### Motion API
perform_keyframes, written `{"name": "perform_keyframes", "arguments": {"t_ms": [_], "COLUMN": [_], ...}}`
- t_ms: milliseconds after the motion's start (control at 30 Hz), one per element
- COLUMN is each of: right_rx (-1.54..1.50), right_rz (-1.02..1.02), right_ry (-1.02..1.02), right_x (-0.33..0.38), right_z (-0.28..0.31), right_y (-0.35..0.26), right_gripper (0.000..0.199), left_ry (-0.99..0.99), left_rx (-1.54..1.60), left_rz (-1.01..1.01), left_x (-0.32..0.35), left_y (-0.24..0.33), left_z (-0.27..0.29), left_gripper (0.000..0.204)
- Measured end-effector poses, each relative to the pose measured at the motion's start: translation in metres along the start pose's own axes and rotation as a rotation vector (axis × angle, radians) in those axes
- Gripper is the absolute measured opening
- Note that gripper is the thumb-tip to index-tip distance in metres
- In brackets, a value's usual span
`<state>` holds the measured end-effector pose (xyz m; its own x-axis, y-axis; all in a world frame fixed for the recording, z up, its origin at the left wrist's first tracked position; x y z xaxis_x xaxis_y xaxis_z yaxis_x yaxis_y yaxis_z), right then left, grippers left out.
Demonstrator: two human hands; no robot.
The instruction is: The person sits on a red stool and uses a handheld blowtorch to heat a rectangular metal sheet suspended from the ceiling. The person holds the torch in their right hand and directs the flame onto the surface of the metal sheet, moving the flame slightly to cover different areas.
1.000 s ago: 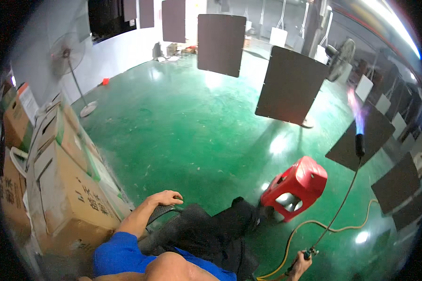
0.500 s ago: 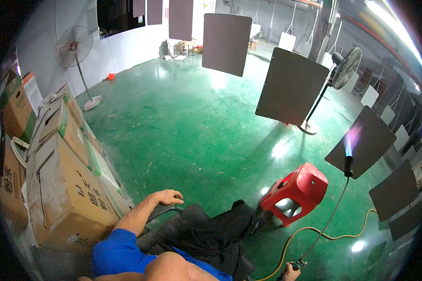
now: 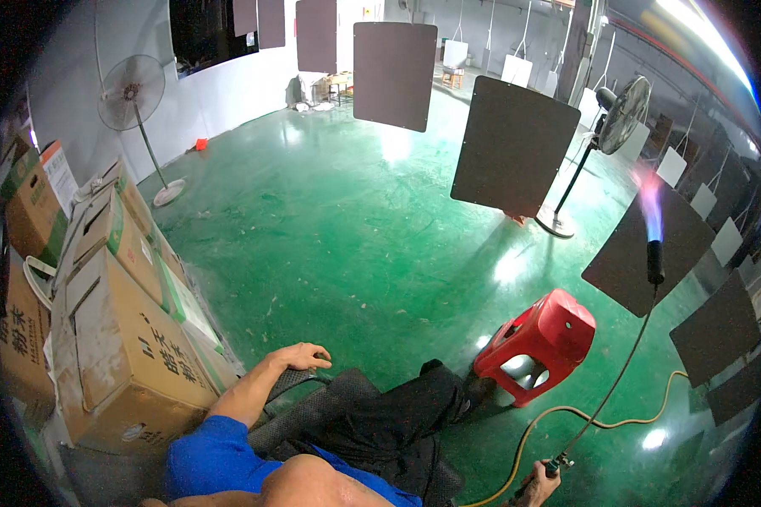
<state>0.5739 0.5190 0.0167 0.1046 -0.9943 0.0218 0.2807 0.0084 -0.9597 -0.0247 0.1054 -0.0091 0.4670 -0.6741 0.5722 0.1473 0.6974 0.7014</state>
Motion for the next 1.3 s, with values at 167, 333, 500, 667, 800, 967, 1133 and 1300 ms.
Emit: {"name": "perform_keyframes", "arguments": {"t_ms": [167,333,500,667,800,967,1133,1300], "right_rx": [-0.033,0.143,0.113,0.155,0.235,0.132,0.160,0.153], "right_rz": [-0.131,-0.175,-0.253,-0.308,-0.263,-0.342,-0.297,-0.250], "right_ry": [0.008,0.000,-0.064,-0.105,-0.140,-0.130,-0.075,0.038], "right_x": [0.041,0.056,0.073,0.077,0.066,0.066,0.048,0.026], "right_z": [-0.030,-0.033,-0.028,-0.033,-0.044,-0.037,-0.023,0.003], "right_y": [-0.076,-0.062,-0.036,-0.023,-0.014,0.030,0.079,0.121], "right_gripper": [0.011,0.010,0.010,0.012,0.013,0.012,0.011,0.012], "left_ry": [0.012,0.037,0.019,0.019,0.037,0.013,0.024,0.049], "left_rx": [0.034,0.089,0.120,0.091,0.107,-0.057,-0.084,-0.135], "left_rz": [-0.053,-0.005,-0.001,0.008,0.025,-0.023,0.042,-0.048], "left_x": [0.005,0.003,0.006,0.003,0.011,-0.006,0.003,0.002], "left_y": [0.005,-0.009,0.014,0.013,-0.005,0.013,-0.001,0.005], "left_z": [0.003,0.006,0.003,0.003,0.005,0.004,0.003,0.004], "left_gripper": [0.052,0.049,0.050,0.051,0.051,0.057,0.060,0.060]}}
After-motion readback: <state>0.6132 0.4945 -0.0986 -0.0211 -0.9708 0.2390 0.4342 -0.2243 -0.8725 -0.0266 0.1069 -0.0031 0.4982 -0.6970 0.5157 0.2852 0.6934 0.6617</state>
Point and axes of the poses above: each hand's wrist, its own x-axis away from the middle knuckle, its own z-axis out of the back of the hand, y = z × x, the point moved 10 cm from there along -x, towards the middle knuckle, and after that the axes turned 12 degrees about x, right-handed, at the moved point
